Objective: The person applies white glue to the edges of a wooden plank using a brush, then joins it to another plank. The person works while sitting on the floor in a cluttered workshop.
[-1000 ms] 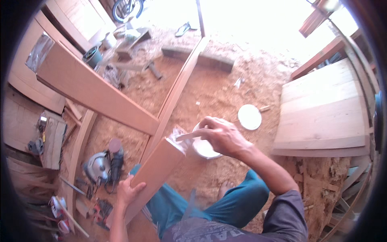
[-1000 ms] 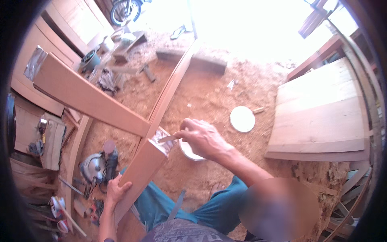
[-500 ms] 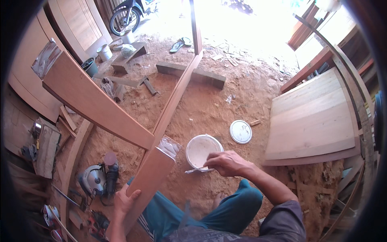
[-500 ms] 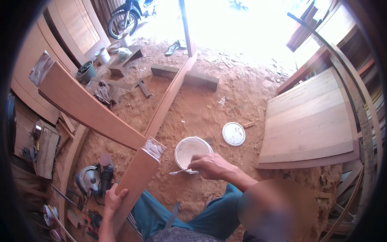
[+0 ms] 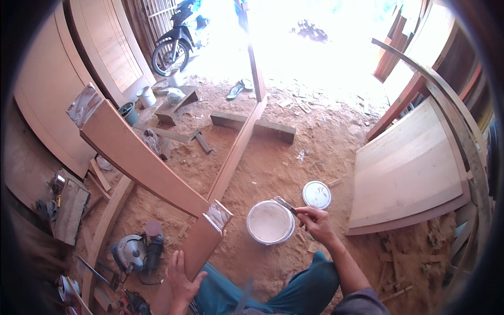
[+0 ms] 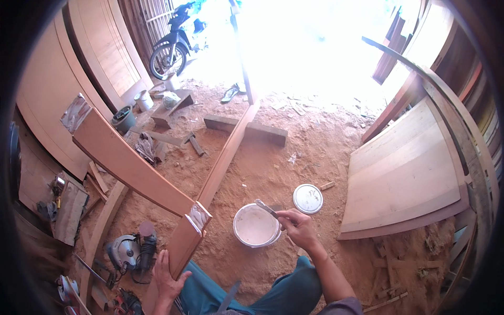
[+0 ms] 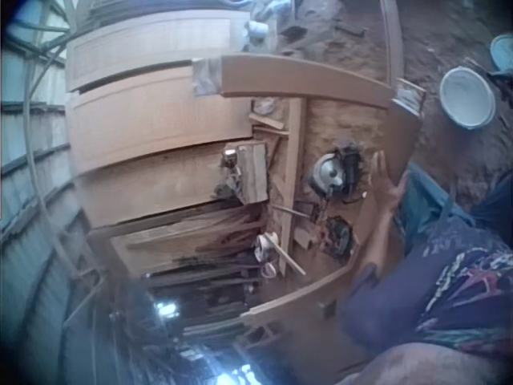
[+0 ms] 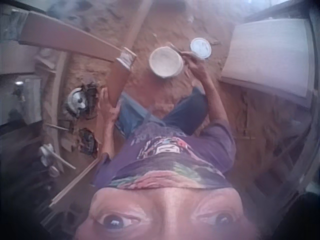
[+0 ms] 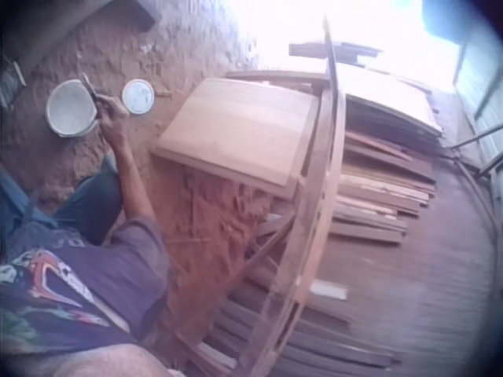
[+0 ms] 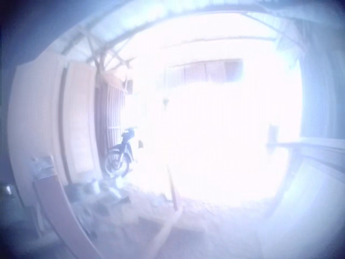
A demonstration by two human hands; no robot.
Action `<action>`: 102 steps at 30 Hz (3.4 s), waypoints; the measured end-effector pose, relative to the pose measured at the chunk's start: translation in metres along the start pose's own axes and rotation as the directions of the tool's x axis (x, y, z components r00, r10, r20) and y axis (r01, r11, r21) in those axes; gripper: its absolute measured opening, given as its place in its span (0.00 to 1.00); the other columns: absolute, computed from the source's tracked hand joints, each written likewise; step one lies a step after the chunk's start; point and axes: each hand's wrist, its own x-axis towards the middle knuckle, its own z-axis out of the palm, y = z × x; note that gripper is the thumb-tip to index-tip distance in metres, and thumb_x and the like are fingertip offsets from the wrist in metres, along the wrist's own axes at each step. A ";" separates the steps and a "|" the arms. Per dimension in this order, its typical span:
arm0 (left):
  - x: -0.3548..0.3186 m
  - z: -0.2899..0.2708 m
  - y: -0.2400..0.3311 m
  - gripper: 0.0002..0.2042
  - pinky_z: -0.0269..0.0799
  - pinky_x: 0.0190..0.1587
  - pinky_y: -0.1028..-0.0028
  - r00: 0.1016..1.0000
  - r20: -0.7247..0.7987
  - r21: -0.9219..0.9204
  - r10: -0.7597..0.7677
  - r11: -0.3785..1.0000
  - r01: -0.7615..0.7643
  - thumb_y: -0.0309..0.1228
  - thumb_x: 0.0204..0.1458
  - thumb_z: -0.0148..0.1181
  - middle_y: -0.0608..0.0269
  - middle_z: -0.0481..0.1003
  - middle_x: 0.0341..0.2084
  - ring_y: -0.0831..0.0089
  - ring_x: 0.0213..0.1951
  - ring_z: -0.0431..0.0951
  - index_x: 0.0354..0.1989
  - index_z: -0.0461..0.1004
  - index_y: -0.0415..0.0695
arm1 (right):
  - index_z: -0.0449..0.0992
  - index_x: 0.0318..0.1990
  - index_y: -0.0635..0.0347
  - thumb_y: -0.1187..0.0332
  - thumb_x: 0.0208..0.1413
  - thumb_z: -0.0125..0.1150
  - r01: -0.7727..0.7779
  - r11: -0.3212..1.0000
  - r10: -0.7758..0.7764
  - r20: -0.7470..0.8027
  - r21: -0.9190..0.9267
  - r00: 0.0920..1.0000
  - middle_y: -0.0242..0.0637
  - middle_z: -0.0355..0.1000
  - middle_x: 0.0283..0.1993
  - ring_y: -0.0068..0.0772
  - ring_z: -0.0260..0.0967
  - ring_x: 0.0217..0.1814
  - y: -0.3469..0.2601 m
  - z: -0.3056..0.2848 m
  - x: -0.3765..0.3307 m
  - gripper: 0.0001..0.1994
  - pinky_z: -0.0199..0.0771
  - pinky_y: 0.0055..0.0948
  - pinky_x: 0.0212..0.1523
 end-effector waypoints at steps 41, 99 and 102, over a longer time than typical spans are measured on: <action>0.079 -0.048 -0.003 0.37 0.84 0.46 0.51 0.958 0.235 -0.286 -0.164 0.930 0.229 0.69 0.51 0.77 0.45 0.88 0.34 0.43 0.44 0.91 0.43 0.85 0.40 | 0.88 0.59 0.64 0.75 0.74 0.67 0.134 0.981 -0.128 0.051 -0.137 0.990 0.36 0.84 0.48 0.22 0.82 0.42 -0.039 0.004 -0.007 0.11 0.84 0.27 0.44; 0.037 -0.078 -0.023 0.44 0.80 0.42 0.65 0.966 0.216 -0.361 -0.142 0.908 0.214 0.76 0.54 0.71 0.57 0.82 0.29 0.72 0.36 0.82 0.43 0.79 0.36 | 0.88 0.37 0.67 0.79 0.55 0.63 0.241 0.610 0.209 0.446 -0.755 0.870 0.57 0.86 0.43 0.61 0.87 0.48 0.146 0.130 0.101 0.08 0.87 0.53 0.47; 0.036 -0.079 -0.025 0.44 0.80 0.42 0.65 0.965 0.223 -0.352 -0.137 0.912 0.211 0.75 0.54 0.71 0.57 0.83 0.30 0.72 0.36 0.82 0.44 0.79 0.35 | 0.89 0.37 0.66 0.79 0.55 0.64 0.337 0.584 0.171 0.517 -0.738 0.839 0.55 0.87 0.42 0.59 0.88 0.47 0.154 0.134 0.095 0.08 0.88 0.52 0.45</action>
